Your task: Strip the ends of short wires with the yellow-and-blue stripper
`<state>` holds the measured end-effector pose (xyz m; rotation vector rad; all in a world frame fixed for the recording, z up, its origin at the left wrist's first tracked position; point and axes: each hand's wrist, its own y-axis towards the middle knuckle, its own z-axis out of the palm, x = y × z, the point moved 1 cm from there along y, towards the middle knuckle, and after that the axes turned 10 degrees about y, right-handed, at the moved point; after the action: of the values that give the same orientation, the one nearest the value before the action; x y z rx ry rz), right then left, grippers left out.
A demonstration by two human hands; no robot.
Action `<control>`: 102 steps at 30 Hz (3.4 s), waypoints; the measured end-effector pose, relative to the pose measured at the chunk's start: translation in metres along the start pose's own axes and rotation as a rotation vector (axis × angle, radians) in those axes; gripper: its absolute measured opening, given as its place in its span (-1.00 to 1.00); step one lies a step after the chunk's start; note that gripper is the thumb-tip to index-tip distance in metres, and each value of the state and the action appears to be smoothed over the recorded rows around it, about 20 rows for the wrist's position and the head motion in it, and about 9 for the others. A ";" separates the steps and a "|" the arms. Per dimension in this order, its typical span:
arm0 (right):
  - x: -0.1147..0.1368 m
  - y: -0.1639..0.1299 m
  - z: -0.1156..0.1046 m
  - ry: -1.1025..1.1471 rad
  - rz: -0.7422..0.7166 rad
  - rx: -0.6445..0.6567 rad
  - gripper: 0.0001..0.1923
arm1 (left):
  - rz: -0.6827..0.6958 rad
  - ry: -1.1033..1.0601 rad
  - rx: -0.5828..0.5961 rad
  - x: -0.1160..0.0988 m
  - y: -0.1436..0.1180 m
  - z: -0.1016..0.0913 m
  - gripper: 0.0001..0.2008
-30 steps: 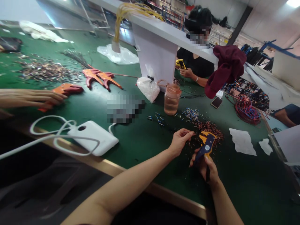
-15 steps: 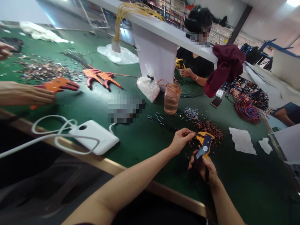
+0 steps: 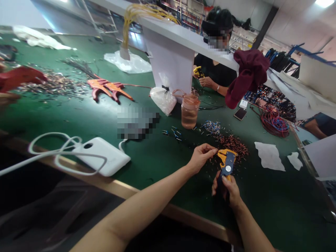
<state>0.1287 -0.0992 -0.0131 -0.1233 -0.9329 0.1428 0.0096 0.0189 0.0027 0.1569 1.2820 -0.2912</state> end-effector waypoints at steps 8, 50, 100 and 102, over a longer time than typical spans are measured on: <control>-0.003 -0.001 -0.001 -0.036 -0.034 -0.066 -0.64 | -0.025 -0.001 0.015 0.001 0.000 0.001 -0.65; -0.003 0.004 -0.004 -0.464 -0.352 -0.310 -0.75 | 0.013 0.102 0.163 0.003 -0.022 0.012 -0.71; 0.006 -0.005 0.013 0.056 0.041 0.014 -0.61 | -0.102 -0.088 0.035 -0.002 -0.002 0.004 -0.63; 0.006 -0.005 0.014 0.062 0.034 0.015 -0.61 | -0.107 -0.117 0.032 -0.002 -0.001 0.003 -0.64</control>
<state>0.1209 -0.1023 0.0006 -0.1288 -0.8682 0.1767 0.0120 0.0170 0.0052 0.0973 1.1719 -0.4068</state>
